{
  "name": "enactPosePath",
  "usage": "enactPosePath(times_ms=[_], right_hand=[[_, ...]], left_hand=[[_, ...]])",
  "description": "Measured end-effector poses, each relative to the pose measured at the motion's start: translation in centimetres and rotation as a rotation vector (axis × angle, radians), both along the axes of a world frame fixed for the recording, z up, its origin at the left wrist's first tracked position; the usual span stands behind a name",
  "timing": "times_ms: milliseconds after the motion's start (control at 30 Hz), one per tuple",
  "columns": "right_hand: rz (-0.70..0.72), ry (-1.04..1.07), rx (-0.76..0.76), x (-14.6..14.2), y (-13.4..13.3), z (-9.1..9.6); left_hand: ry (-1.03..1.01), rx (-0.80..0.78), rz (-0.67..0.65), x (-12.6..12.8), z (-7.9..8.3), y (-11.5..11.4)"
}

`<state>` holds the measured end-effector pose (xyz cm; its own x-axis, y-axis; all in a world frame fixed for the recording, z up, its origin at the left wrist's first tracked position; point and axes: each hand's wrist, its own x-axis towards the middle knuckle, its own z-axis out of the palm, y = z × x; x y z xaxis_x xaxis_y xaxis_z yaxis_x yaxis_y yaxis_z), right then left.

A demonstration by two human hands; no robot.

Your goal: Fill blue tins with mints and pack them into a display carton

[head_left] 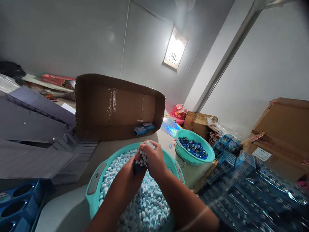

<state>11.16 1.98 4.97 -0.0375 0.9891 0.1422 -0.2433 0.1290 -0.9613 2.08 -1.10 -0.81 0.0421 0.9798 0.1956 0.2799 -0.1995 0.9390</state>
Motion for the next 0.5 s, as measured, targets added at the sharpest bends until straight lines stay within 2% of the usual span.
enactPosePath(times_ms=[133, 233, 333, 500], right_hand=[[0.005, -0.017, 0.011, 0.0, -0.4, 0.1], [0.015, -0.043, -0.009, 0.1, -0.5, 0.2], [0.036, -0.063, -0.01, 0.1, 0.2, 0.2], [0.072, -0.084, -0.043, -0.1, 1.4, 0.1]], left_hand=[[0.188, 0.075, 0.059, 0.2, -0.5, -0.1], [0.188, 0.069, 0.029, 0.1, -0.6, -0.1], [0.2, 0.06, 0.053, 0.0, -1.0, 0.3], [0.288, -0.072, 0.101, 0.2, -1.2, 0.7]])
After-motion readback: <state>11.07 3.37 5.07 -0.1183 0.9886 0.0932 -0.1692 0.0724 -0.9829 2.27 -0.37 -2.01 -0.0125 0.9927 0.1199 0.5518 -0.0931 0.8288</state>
